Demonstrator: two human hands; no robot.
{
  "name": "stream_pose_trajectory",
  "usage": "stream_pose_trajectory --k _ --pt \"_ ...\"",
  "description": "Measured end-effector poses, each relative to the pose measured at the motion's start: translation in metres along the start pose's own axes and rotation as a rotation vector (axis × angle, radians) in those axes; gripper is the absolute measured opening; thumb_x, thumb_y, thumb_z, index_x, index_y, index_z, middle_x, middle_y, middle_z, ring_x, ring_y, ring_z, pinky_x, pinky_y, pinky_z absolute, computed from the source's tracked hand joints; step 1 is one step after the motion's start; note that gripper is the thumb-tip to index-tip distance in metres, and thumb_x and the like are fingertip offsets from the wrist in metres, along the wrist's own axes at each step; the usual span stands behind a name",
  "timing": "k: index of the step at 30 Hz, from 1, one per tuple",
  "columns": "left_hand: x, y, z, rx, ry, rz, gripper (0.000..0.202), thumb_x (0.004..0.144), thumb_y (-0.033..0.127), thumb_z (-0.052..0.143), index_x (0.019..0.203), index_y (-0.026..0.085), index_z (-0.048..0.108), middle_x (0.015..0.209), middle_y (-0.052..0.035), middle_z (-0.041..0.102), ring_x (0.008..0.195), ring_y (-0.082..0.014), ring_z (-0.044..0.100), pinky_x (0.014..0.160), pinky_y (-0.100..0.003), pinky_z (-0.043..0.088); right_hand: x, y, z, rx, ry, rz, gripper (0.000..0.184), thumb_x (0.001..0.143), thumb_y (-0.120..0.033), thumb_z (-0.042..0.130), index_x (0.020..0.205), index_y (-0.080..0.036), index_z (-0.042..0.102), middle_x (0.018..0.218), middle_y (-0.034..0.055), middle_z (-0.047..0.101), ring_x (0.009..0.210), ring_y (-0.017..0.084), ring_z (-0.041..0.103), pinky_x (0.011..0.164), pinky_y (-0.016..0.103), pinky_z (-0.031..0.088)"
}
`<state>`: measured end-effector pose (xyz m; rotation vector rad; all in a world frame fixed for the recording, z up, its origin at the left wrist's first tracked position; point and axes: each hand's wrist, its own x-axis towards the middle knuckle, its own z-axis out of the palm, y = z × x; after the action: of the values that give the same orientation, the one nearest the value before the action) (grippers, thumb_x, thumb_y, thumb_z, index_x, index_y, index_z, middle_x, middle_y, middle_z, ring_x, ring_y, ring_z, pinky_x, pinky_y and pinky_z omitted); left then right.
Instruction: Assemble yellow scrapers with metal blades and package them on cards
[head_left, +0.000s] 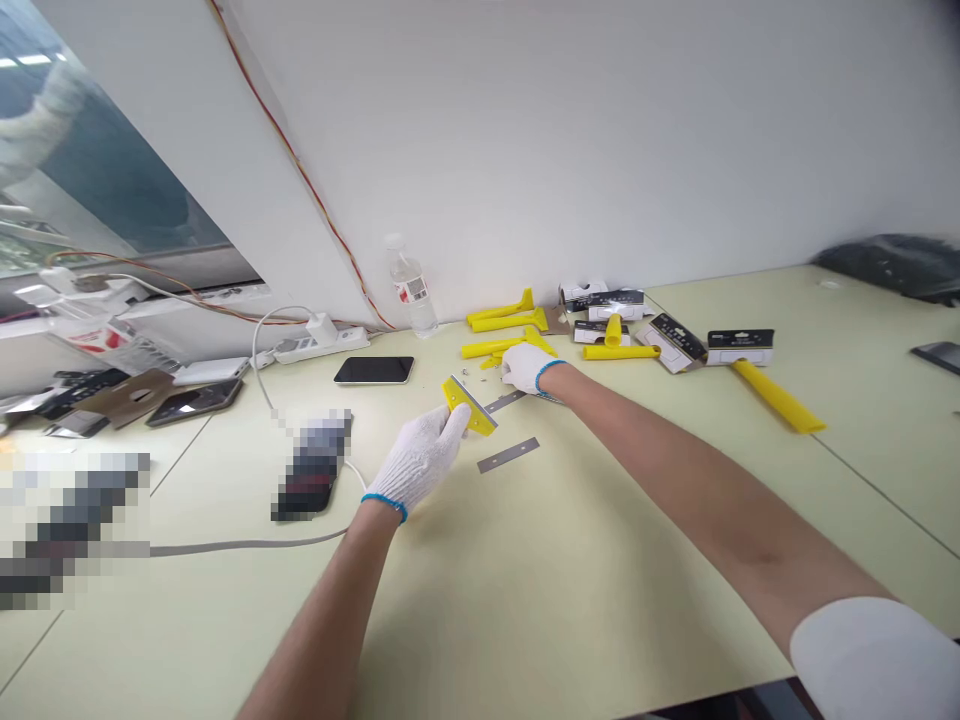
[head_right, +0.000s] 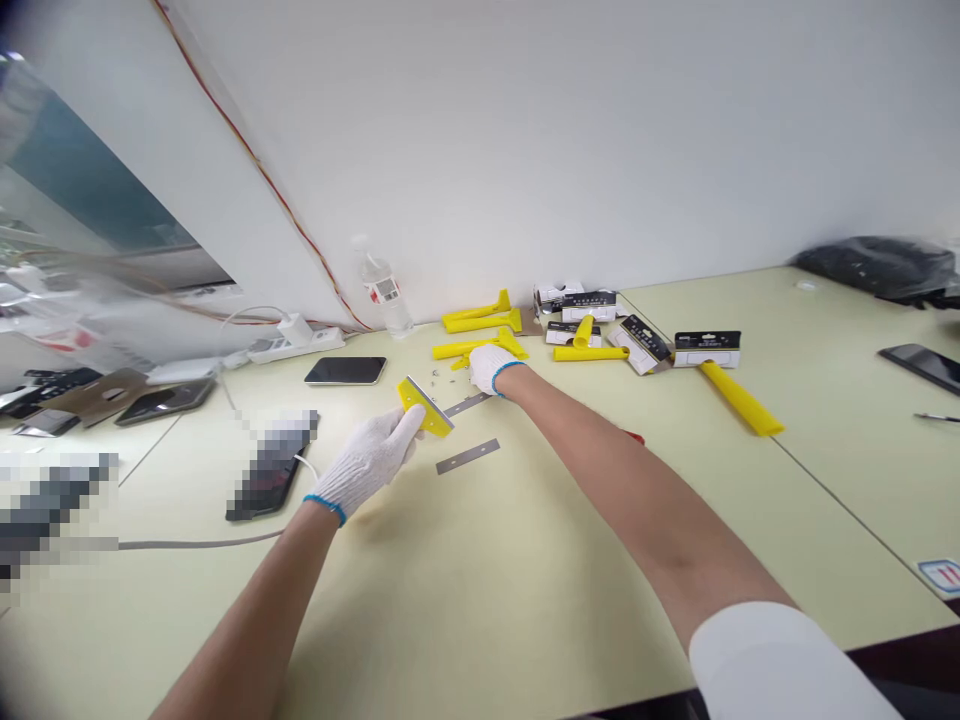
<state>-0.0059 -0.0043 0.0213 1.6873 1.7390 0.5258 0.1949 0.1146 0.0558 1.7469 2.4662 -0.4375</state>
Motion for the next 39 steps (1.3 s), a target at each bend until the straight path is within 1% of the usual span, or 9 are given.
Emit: stream_pose_trajectory --k 6,12,16,19,22,25,31,35,39 --pt "0.0 0.003 0.002 0.041 -0.052 0.001 0.061 0.097 0.073 0.033 0.081 0.022 0.061 0.07 0.0009 0.06 0.066 -0.017 0.054 0.063 -0.03 0.037 -0.008 0.014 0.006 0.046 0.042 -0.016 0.025 0.091 -0.029 0.063 0.097 -0.01 0.077 0.103 0.0196 0.077 0.088 0.026 0.069 0.075 0.03 0.046" --pt "-0.01 0.014 -0.001 0.051 -0.111 0.045 0.059 0.099 0.07 0.03 0.084 0.022 0.061 0.073 0.0009 0.06 0.07 -0.0174 0.053 0.065 -0.03 0.037 -0.03 0.031 0.009 0.144 0.194 -0.062 0.026 0.099 -0.025 0.048 0.093 -0.014 0.07 0.094 0.0102 0.074 0.085 0.018 0.062 0.074 0.027 0.04" --pt "-0.013 0.019 0.003 0.077 -0.123 0.065 0.055 0.1 0.066 0.03 0.078 0.021 0.054 0.07 0.0012 0.054 0.066 -0.016 0.048 0.063 -0.03 0.034 -0.062 0.014 0.017 0.391 0.377 -0.181 0.021 0.1 -0.031 0.051 0.09 -0.018 0.064 0.093 0.0052 0.07 0.085 0.017 0.06 0.077 0.028 0.042" --pt "-0.015 0.019 0.01 0.11 -0.118 0.089 0.055 0.101 0.063 0.027 0.073 0.021 0.046 0.065 0.0007 0.049 0.06 -0.0149 0.042 0.06 -0.03 0.03 -0.08 -0.009 0.03 0.48 0.472 -0.338 0.016 0.099 -0.023 0.056 0.085 -0.019 0.062 0.091 0.0034 0.066 0.086 0.016 0.058 0.081 0.029 0.042" --pt "-0.017 0.017 0.017 0.142 -0.124 0.143 0.047 0.101 0.057 0.03 0.077 0.021 0.048 0.066 0.0004 0.048 0.057 -0.014 0.037 0.058 -0.03 0.028 -0.085 -0.022 0.044 0.391 0.465 -0.386 0.018 0.101 -0.018 0.054 0.085 -0.019 0.061 0.092 0.0041 0.062 0.083 0.017 0.054 0.08 0.03 0.041" --pt "-0.016 0.014 0.021 0.231 -0.13 0.216 0.034 0.1 0.046 0.035 0.088 0.021 0.054 0.07 -0.0003 0.05 0.058 -0.0143 0.038 0.058 -0.029 0.026 -0.084 -0.024 0.051 0.316 0.454 -0.392 0.019 0.102 -0.017 0.052 0.085 -0.019 0.062 0.094 0.0053 0.059 0.085 0.018 0.054 0.079 0.031 0.04" --pt "-0.018 0.019 0.02 0.338 -0.123 0.246 0.027 0.098 0.039 0.036 0.082 0.021 0.048 0.071 -0.0011 0.052 0.059 -0.0146 0.037 0.058 -0.028 0.027 -0.089 -0.021 0.044 0.459 0.449 -0.366 0.024 0.1 -0.017 0.055 0.077 -0.018 0.06 0.087 0.0025 0.063 0.081 0.015 0.056 0.077 0.029 0.041" --pt "-0.022 0.027 0.019 0.313 -0.109 0.186 0.033 0.099 0.044 0.035 0.076 0.021 0.041 0.07 -0.0011 0.052 0.059 -0.0144 0.037 0.058 -0.028 0.027 -0.093 -0.02 0.042 0.499 0.432 -0.355 0.023 0.096 -0.015 0.059 0.075 -0.018 0.066 0.086 0.0024 0.066 0.081 0.015 0.059 0.076 0.03 0.041" --pt "-0.023 0.031 0.019 0.297 -0.126 0.177 0.038 0.102 0.048 0.031 0.076 0.022 0.041 0.07 -0.0009 0.054 0.06 -0.0158 0.041 0.058 -0.03 0.026 -0.093 -0.019 0.044 0.571 0.441 -0.324 0.019 0.092 -0.015 0.064 0.075 -0.019 0.071 0.086 0.002 0.069 0.086 0.016 0.063 0.079 0.03 0.044"
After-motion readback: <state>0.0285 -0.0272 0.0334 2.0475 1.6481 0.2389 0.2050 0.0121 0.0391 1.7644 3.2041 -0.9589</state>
